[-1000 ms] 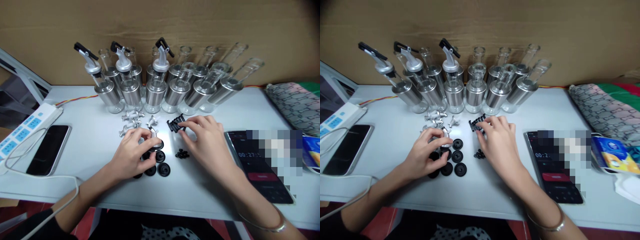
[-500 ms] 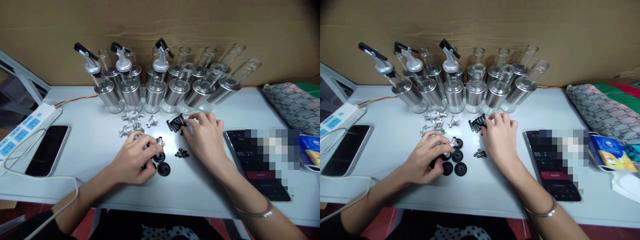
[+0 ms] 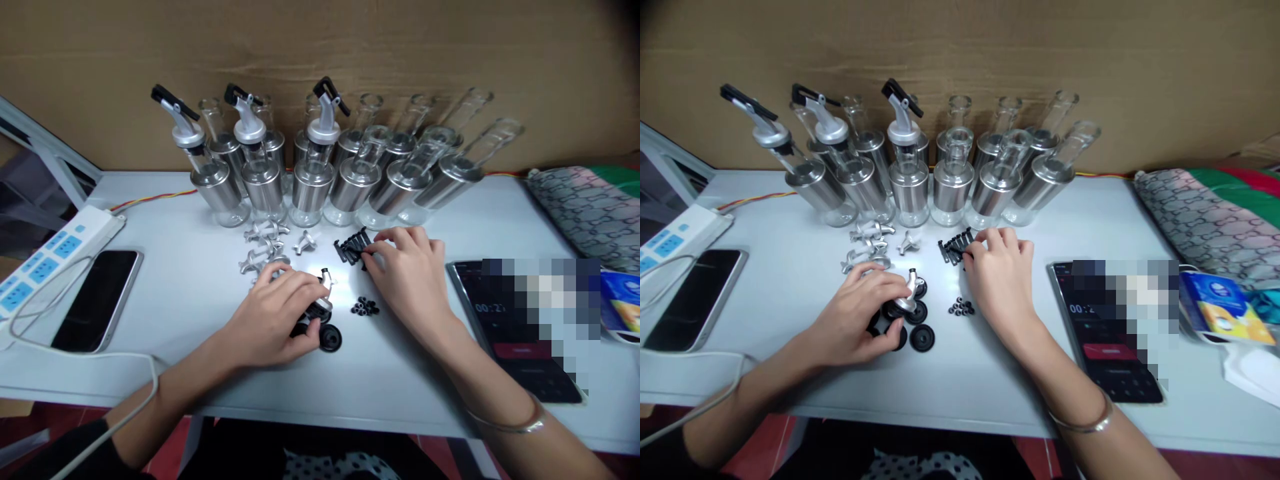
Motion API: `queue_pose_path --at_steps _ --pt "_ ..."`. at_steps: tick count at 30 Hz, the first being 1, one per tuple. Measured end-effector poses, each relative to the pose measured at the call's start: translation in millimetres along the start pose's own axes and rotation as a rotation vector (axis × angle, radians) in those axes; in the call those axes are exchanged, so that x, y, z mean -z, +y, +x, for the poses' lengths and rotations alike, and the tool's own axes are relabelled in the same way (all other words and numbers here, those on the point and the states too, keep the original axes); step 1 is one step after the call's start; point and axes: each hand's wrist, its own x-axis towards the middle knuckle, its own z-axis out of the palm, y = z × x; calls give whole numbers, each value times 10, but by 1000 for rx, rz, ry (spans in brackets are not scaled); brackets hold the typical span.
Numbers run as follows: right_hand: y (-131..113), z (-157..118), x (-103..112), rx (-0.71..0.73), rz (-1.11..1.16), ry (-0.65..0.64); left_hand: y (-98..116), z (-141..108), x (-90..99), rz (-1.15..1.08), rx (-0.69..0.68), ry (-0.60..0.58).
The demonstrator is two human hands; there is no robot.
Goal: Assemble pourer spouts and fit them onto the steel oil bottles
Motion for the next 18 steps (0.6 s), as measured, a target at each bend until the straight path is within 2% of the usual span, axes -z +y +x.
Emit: queue_pose_path --at_steps 4,7,13,18 --pt "-26 12 64 -36 91 72 -9 8 -2 39 -14 0" --pt "-88 7 162 -83 317 99 -22 6 -6 62 -11 -12" --pt "-243 -53 299 -111 921 43 -55 -3 -28 100 -48 -50" --pt "-298 -77 299 -139 1126 -75 -78 -5 -29 112 -47 -24"
